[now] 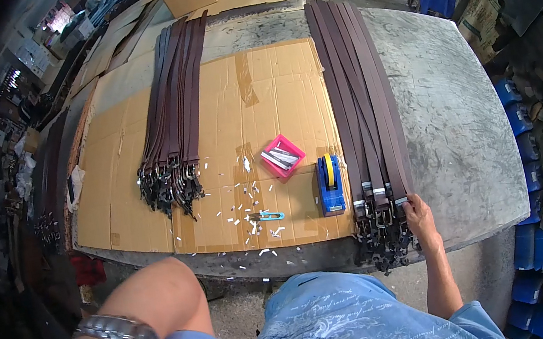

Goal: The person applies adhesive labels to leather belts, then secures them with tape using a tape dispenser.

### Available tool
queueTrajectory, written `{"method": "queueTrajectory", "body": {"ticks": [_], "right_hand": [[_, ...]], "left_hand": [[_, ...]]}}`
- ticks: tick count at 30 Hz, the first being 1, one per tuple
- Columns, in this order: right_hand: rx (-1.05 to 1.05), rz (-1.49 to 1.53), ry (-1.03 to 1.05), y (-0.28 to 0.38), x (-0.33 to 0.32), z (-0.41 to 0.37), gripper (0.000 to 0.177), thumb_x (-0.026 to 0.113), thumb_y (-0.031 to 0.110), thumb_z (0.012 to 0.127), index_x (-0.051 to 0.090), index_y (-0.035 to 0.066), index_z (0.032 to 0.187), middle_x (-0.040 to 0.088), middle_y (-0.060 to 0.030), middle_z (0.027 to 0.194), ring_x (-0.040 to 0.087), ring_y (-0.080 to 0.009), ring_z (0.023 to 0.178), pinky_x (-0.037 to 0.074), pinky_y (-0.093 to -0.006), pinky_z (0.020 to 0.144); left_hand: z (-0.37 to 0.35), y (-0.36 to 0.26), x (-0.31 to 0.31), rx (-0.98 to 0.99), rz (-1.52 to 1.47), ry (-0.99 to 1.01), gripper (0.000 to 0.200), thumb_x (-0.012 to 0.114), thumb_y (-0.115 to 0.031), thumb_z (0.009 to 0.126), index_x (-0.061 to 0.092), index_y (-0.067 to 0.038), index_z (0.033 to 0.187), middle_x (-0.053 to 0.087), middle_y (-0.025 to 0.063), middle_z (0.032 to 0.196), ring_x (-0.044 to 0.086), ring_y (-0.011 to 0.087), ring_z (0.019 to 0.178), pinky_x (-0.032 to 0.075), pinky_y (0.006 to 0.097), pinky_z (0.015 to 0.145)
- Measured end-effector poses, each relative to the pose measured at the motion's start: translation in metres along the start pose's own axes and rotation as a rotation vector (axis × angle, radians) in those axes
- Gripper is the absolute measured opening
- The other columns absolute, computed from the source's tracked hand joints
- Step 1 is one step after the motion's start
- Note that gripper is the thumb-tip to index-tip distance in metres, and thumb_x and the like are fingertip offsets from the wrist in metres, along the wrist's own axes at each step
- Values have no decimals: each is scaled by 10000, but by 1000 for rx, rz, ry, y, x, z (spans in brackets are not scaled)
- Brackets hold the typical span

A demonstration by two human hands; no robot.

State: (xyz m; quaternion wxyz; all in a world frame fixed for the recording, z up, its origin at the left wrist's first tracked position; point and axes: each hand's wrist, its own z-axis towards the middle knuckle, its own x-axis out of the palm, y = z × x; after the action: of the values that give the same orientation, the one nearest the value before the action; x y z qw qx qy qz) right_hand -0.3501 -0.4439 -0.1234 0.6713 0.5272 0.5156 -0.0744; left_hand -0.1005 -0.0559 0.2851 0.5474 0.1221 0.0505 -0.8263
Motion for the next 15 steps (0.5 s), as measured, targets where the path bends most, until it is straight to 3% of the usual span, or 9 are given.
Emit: {"method": "queueTrajectory", "body": {"ticks": [15], "right_hand": [[3, 121, -16, 1, 2, 0, 280, 570, 142, 904, 579, -26, 1127, 661, -195, 932, 642, -290, 868, 495, -370, 786]], "left_hand": [[23, -7, -27, -6, 21, 22, 471, 582, -292, 918, 491, 84, 1186, 590, 98, 1052, 583, 204, 949, 480, 291, 804]]}}
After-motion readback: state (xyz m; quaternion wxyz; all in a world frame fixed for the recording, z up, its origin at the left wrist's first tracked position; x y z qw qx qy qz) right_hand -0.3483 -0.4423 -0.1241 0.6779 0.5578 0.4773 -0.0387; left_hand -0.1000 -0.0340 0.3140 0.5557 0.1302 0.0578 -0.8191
